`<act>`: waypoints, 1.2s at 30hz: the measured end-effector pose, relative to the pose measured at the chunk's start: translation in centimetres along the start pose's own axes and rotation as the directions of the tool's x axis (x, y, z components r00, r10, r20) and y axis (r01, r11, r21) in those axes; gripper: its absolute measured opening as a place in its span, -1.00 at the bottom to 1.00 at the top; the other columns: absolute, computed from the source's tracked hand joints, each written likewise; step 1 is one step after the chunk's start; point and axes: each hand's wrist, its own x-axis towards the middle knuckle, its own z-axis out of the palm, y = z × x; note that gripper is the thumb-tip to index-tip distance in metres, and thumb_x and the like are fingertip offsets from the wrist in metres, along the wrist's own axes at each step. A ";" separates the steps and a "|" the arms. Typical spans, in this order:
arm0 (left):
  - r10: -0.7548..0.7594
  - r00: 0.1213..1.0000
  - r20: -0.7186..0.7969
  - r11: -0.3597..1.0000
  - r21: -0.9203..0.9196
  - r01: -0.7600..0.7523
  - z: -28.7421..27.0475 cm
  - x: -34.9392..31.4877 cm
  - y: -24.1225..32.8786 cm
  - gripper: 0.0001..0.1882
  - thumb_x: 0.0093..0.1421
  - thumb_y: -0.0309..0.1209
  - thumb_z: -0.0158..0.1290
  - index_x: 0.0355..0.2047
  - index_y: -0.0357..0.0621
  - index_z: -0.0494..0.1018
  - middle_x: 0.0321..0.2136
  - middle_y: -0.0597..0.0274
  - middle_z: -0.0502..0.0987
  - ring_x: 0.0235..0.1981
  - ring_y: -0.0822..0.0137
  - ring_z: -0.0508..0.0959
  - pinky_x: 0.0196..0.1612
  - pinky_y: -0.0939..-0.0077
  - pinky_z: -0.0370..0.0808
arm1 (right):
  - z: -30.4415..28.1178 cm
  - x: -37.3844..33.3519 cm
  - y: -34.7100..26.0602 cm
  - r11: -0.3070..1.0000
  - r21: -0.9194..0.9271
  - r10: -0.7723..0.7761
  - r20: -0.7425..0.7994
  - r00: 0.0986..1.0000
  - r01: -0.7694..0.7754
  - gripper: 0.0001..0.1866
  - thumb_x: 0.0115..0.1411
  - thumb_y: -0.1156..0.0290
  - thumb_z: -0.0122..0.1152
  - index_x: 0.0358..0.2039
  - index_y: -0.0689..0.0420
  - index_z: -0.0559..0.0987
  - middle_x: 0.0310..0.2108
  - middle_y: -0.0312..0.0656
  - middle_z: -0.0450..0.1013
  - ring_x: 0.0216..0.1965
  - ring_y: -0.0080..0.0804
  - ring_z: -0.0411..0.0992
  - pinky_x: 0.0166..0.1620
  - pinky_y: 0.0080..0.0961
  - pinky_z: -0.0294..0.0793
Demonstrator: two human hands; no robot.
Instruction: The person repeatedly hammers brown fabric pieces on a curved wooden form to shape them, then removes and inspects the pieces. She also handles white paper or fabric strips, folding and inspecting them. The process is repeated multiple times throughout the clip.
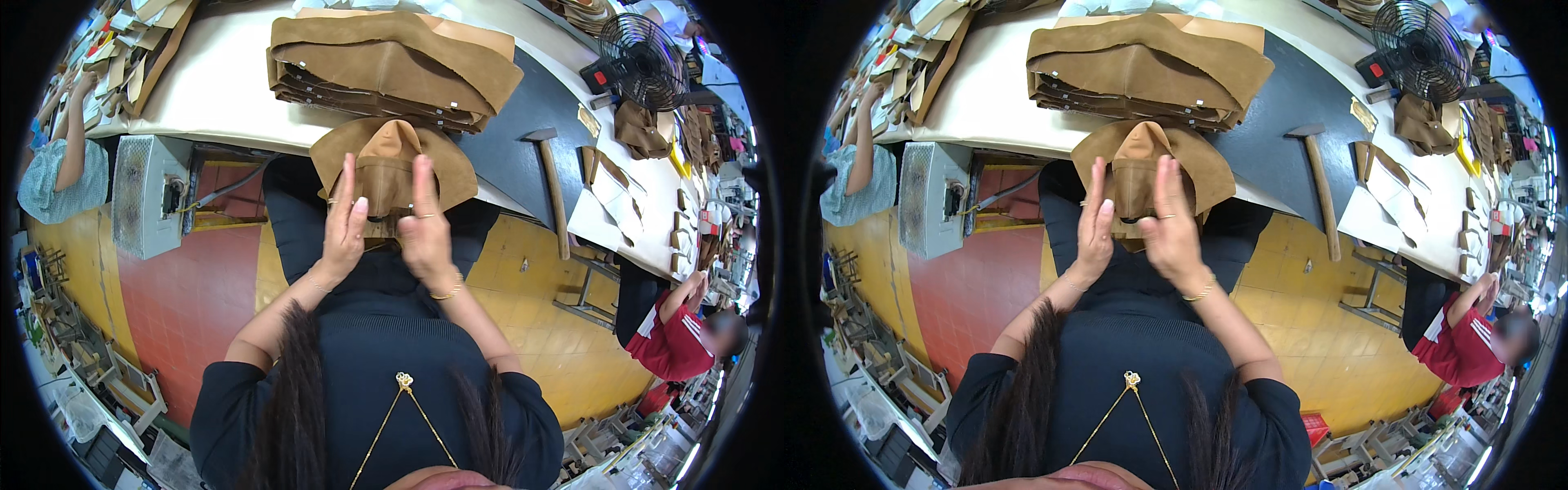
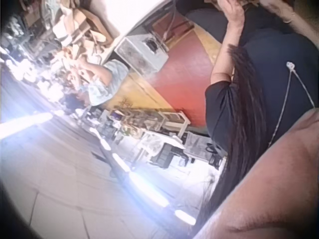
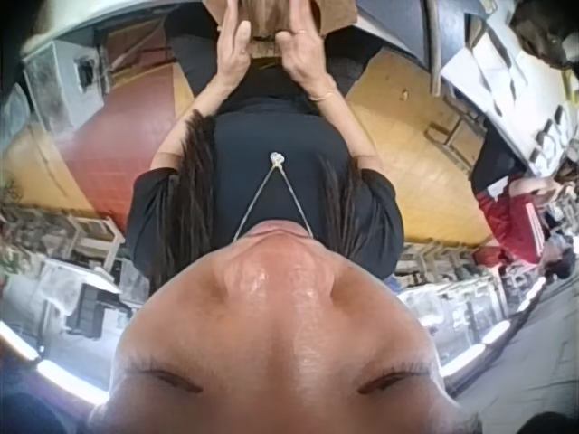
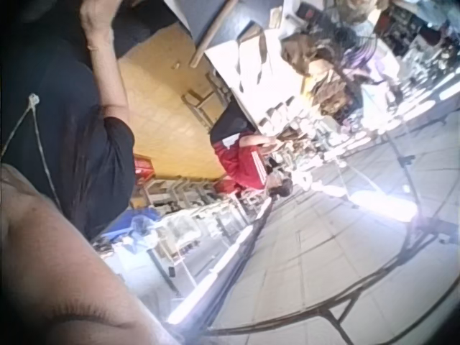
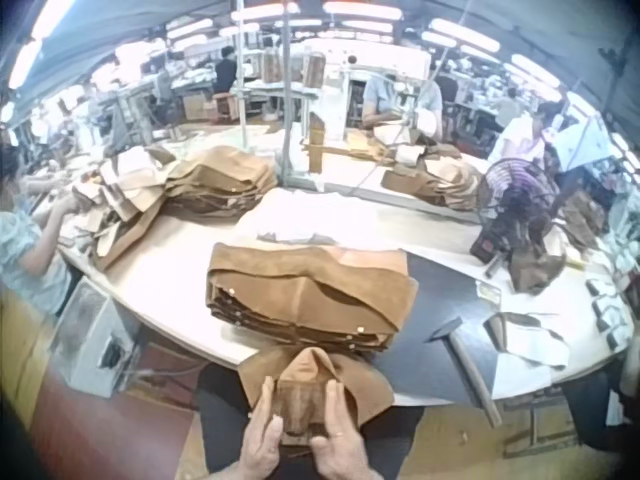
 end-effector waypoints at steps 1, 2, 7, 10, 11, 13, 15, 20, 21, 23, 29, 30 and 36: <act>0.000 0.999 0.038 0.997 -0.072 0.003 0.6 0.2 -0.6 -0.32 0.46 -0.21 -0.29 0.43 -0.36 -0.15 0.47 -0.09 -0.16 0.49 0.11 -0.16 0.47 0.33 -0.18 | 2.0 -0.1 0.3 0.999 0.046 -0.008 0.023 1.000 0.007 -0.17 0.44 -0.07 -0.21 0.44 0.30 -0.12 0.49 0.11 -0.22 0.50 -0.01 -0.25 0.46 -0.21 -0.18; -0.050 0.998 0.044 0.990 -0.133 0.056 1.3 0.1 -0.9 -0.28 0.47 -0.12 -0.38 0.42 -0.41 -0.21 0.47 -0.09 -0.19 0.50 0.10 -0.20 0.47 0.33 -0.24 | 3.7 -0.2 0.8 0.993 0.113 0.033 0.029 0.999 -0.036 -0.13 0.43 -0.11 -0.26 0.44 0.30 -0.19 0.49 0.12 -0.30 0.50 0.02 -0.32 0.47 -0.21 -0.24; 0.007 1.000 0.026 0.993 -0.119 -0.003 2.0 -0.2 -2.1 -0.25 0.44 -0.11 -0.39 0.42 -0.42 -0.23 0.47 -0.11 -0.24 0.50 0.08 -0.24 0.47 0.32 -0.24 | 5.7 -0.7 2.8 0.973 0.223 0.051 -0.007 0.999 -0.049 -0.06 0.41 -0.20 -0.30 0.45 0.25 -0.31 0.50 0.11 -0.40 0.51 0.03 -0.37 0.46 -0.22 -0.25; 0.004 0.999 0.053 0.991 -0.135 0.003 1.5 -0.3 -2.2 -0.22 0.42 -0.08 -0.35 0.43 -0.41 -0.24 0.48 -0.10 -0.25 0.50 0.08 -0.24 0.47 0.32 -0.22 | 5.9 -1.6 2.7 0.956 0.265 0.131 0.006 0.991 -0.128 -0.04 0.40 -0.24 -0.31 0.45 0.23 -0.32 0.50 0.11 -0.40 0.50 0.04 -0.32 0.45 -0.24 -0.19; 0.010 0.998 0.063 0.989 -0.146 -0.001 1.5 -0.3 -2.2 -0.21 0.42 -0.07 -0.34 0.43 -0.41 -0.24 0.48 -0.10 -0.25 0.50 0.09 -0.24 0.47 0.32 -0.22 | 5.9 -2.1 2.9 0.948 0.282 0.152 0.012 0.988 -0.149 -0.04 0.40 -0.25 -0.31 0.45 0.23 -0.32 0.50 0.11 -0.40 0.50 0.04 -0.31 0.45 -0.24 -0.17; -0.042 0.999 0.029 0.982 -0.181 0.046 1.8 -0.7 -2.5 -0.19 0.41 -0.06 -0.31 0.43 -0.39 -0.25 0.48 -0.08 -0.23 0.50 0.11 -0.22 0.46 0.33 -0.21 | 5.7 -3.7 4.2 0.946 0.247 0.194 0.084 0.977 -0.209 -0.06 0.40 -0.24 -0.31 0.46 0.21 -0.32 0.50 0.11 -0.39 0.50 0.05 -0.27 0.44 -0.25 -0.11; -0.117 0.992 0.034 0.961 -0.248 0.122 2.2 -1.4 -2.6 -0.18 0.41 -0.06 -0.28 0.44 -0.38 -0.26 0.48 -0.07 -0.22 0.50 0.14 -0.21 0.46 0.34 -0.21 | 4.9 -5.0 5.2 0.943 0.184 0.243 0.191 0.951 -0.278 -0.07 0.41 -0.22 -0.31 0.46 0.18 -0.33 0.50 0.09 -0.39 0.50 0.03 -0.26 0.44 -0.26 -0.10; -0.360 0.928 0.091 0.843 -0.394 0.366 -0.5 -4.5 -3.7 -0.29 0.46 -0.08 -0.26 0.41 -0.34 -0.07 0.37 -0.09 0.10 0.38 0.18 0.15 0.38 0.30 0.06 | 1.8 -8.2 6.6 0.892 0.039 0.402 0.388 0.829 -0.450 -0.44 0.45 0.13 -0.06 0.29 0.27 0.35 0.16 0.08 0.43 0.18 -0.11 0.43 0.23 -0.36 0.35; -0.395 0.910 0.123 0.825 -0.388 0.411 -2.0 -5.2 -4.6 -0.29 0.46 -0.01 -0.25 0.38 -0.35 0.02 0.32 -0.08 0.20 0.30 0.20 0.30 0.31 0.30 0.23 | 1.7 -9.5 8.0 0.828 0.113 0.481 0.360 0.799 -0.549 -0.42 0.45 0.08 -0.07 0.26 0.29 0.36 0.11 0.05 0.47 0.13 -0.16 0.47 0.19 -0.38 0.38; -0.484 0.873 -0.058 0.855 -0.243 0.458 -4.6 -5.8 -6.2 -0.42 0.45 0.03 -0.22 0.13 -0.29 0.31 -0.04 0.09 0.53 -0.07 0.33 0.56 -0.02 0.43 0.44 | 1.7 -10.9 9.5 0.655 0.262 0.629 0.331 0.704 -0.709 -0.37 0.46 -0.01 -0.10 0.22 0.32 0.40 -0.01 0.00 0.55 0.02 -0.26 0.54 0.10 -0.42 0.45; -0.858 0.452 0.244 0.231 -0.603 0.764 -6.6 -0.5 -7.6 -0.32 0.35 0.19 -0.08 0.14 -0.16 0.32 -0.07 0.23 0.51 -0.16 0.32 0.53 -0.04 0.41 0.44 | 1.5 -6.3 8.8 0.237 0.788 0.752 0.222 0.621 -0.568 -0.45 0.44 0.00 -0.05 0.13 0.25 0.40 0.08 -0.05 0.46 -0.01 -0.34 0.52 0.02 -0.44 0.47; -0.856 0.457 0.240 0.234 -0.607 0.759 -6.5 0.0 -7.6 -0.44 0.36 0.08 -0.02 0.07 -0.16 0.41 -0.10 0.21 0.53 -0.14 0.29 0.54 0.01 0.32 0.46 | 1.4 -5.9 8.7 0.201 0.826 0.747 0.219 0.628 -0.527 -0.50 0.44 0.02 -0.02 0.07 0.23 0.44 0.04 -0.07 0.49 -0.04 -0.36 0.54 0.00 -0.44 0.48; -0.667 0.737 0.111 0.552 -0.592 0.588 -10.0 1.2 -5.9 -0.77 0.33 -0.25 0.14 -0.21 -0.15 0.57 -0.29 0.27 0.65 -0.28 0.40 0.61 -0.10 0.40 0.53 | -4.9 -6.4 8.8 0.597 0.640 0.712 -0.145 0.687 -0.484 -0.70 0.39 0.19 0.16 -0.26 0.20 0.58 -0.22 -0.29 0.57 -0.23 -0.63 0.44 -0.07 -0.64 0.43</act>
